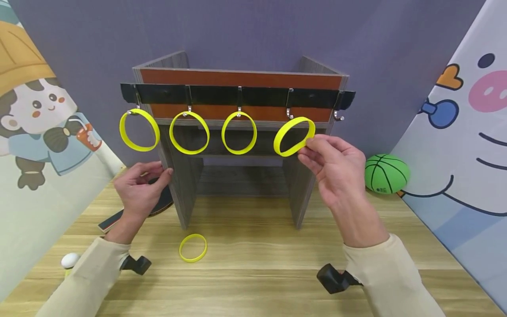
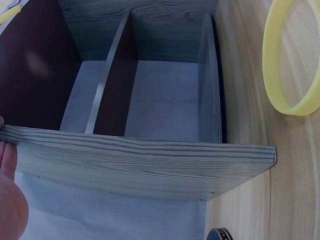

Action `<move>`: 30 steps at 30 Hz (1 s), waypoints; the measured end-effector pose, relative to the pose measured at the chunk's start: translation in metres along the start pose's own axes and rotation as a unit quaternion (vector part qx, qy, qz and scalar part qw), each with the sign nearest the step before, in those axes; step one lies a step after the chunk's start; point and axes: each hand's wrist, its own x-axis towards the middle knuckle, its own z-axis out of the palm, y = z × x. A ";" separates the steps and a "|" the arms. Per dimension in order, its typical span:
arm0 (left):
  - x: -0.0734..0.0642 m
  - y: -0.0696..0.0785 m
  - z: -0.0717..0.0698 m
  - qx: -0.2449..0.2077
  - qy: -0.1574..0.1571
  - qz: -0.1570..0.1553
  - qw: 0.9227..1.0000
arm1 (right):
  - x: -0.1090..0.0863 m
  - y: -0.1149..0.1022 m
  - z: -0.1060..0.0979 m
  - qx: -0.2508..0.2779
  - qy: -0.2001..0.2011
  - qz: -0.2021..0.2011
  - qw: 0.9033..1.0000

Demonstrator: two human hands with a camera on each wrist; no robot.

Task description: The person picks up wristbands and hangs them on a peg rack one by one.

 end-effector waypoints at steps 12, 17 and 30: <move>0.000 0.001 0.000 0.001 0.002 -0.005 1.000 | 0.008 -0.011 0.010 -0.050 0.008 0.007 0.999; 0.000 0.002 0.000 0.005 0.002 -0.002 1.000 | 0.012 -0.011 0.014 -0.084 0.031 -0.015 0.996; 0.000 0.003 -0.001 0.010 0.002 -0.002 1.000 | 0.013 -0.010 0.022 -0.098 0.029 -0.082 0.991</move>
